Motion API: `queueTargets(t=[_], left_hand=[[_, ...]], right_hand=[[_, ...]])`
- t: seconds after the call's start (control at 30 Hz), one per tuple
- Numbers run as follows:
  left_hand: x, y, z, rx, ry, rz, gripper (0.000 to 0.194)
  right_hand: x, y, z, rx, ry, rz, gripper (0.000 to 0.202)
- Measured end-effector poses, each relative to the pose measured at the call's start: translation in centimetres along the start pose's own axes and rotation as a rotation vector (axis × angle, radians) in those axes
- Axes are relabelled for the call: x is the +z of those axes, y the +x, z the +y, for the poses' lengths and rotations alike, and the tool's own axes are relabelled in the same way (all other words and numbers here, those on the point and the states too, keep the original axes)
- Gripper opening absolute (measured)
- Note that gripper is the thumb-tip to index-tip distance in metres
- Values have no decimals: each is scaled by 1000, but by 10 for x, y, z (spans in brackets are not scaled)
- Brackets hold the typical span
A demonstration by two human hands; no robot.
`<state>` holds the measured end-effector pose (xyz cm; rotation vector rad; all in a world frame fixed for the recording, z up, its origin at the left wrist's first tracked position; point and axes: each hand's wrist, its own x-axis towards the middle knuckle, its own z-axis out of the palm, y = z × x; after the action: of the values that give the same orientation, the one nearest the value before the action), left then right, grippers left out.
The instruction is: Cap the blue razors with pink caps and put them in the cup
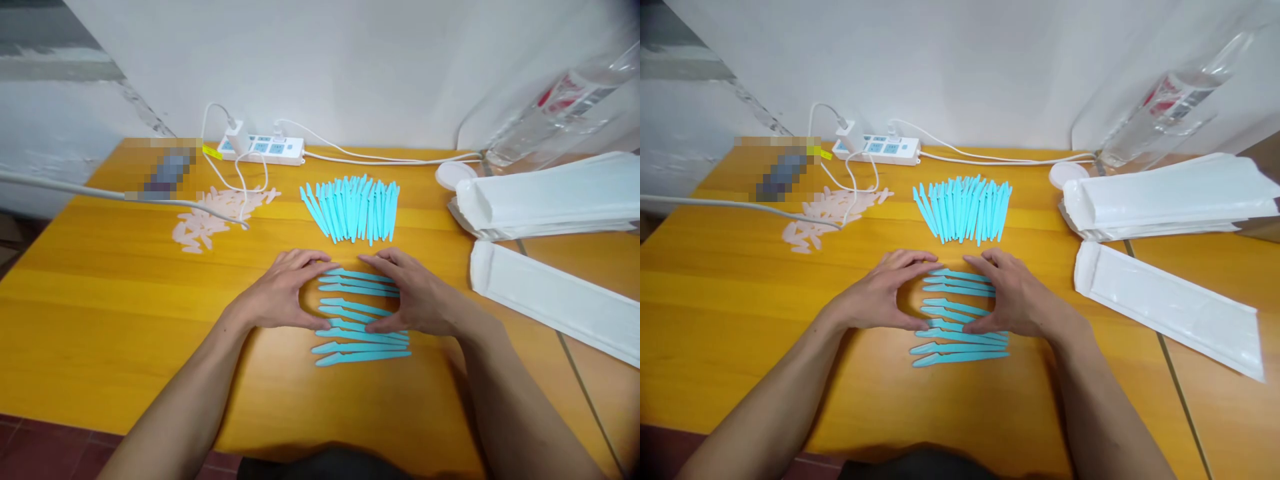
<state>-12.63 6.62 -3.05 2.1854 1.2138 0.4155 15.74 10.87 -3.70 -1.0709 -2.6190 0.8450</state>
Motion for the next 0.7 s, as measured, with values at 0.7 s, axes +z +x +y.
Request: queueTargets(t=[0.7], left_hand=[[4, -1, -4, -4, -14, 31, 83]], right_hand=[[5, 2, 1, -4, -65, 12, 104]])
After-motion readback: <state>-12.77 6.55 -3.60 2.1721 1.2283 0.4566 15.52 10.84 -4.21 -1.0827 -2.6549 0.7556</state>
